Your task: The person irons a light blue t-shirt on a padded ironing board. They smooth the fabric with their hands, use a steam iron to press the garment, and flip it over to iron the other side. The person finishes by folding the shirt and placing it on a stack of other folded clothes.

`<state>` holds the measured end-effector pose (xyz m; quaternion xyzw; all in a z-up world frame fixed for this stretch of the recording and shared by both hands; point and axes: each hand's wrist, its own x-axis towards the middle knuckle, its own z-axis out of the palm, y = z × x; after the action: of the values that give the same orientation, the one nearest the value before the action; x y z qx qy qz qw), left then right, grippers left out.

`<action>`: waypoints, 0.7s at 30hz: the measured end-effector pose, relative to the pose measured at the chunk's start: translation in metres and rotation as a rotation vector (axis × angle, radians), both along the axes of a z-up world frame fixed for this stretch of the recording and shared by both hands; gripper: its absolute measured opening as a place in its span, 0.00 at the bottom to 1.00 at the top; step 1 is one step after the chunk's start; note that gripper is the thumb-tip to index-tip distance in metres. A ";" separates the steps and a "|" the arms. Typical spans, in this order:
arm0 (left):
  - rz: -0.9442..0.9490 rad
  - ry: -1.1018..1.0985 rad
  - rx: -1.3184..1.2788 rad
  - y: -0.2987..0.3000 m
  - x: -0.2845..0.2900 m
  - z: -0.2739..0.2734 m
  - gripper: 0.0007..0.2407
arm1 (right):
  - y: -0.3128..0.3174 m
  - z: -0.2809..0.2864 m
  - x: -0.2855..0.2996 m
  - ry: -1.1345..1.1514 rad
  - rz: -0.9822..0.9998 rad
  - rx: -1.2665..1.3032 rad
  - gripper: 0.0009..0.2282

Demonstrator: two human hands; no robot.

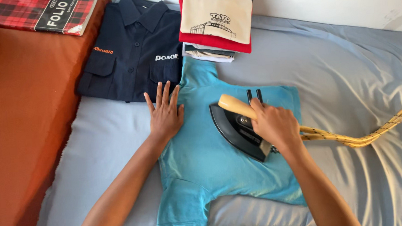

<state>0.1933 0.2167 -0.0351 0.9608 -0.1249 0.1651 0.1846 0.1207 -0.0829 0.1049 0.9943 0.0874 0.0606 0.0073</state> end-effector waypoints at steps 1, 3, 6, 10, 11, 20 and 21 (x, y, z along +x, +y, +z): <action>0.000 0.003 0.003 0.000 -0.002 0.000 0.26 | 0.007 -0.003 0.006 -0.017 -0.009 -0.002 0.11; 0.004 0.008 0.009 0.000 -0.003 -0.001 0.26 | 0.020 -0.007 0.026 -0.050 -0.031 -0.006 0.12; 0.006 0.012 -0.017 -0.002 -0.001 0.000 0.26 | 0.036 -0.013 0.060 -0.087 -0.087 -0.010 0.08; -0.017 -0.049 -0.139 0.004 0.001 0.004 0.23 | 0.051 -0.011 0.090 -0.034 -0.092 0.012 0.09; -0.023 -0.059 -0.238 0.007 0.001 0.004 0.23 | 0.051 -0.009 0.093 -0.027 -0.063 0.013 0.09; -0.039 -0.003 -0.833 0.028 0.008 0.018 0.16 | 0.049 0.022 0.038 0.264 0.300 0.110 0.14; -0.053 -0.028 -0.816 0.028 0.008 0.017 0.16 | 0.050 0.025 0.027 0.298 0.334 0.098 0.14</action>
<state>0.2010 0.2451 -0.0183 0.8028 -0.0763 0.2093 0.5530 0.1477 -0.0331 0.1295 0.9632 0.2477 -0.0826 -0.0641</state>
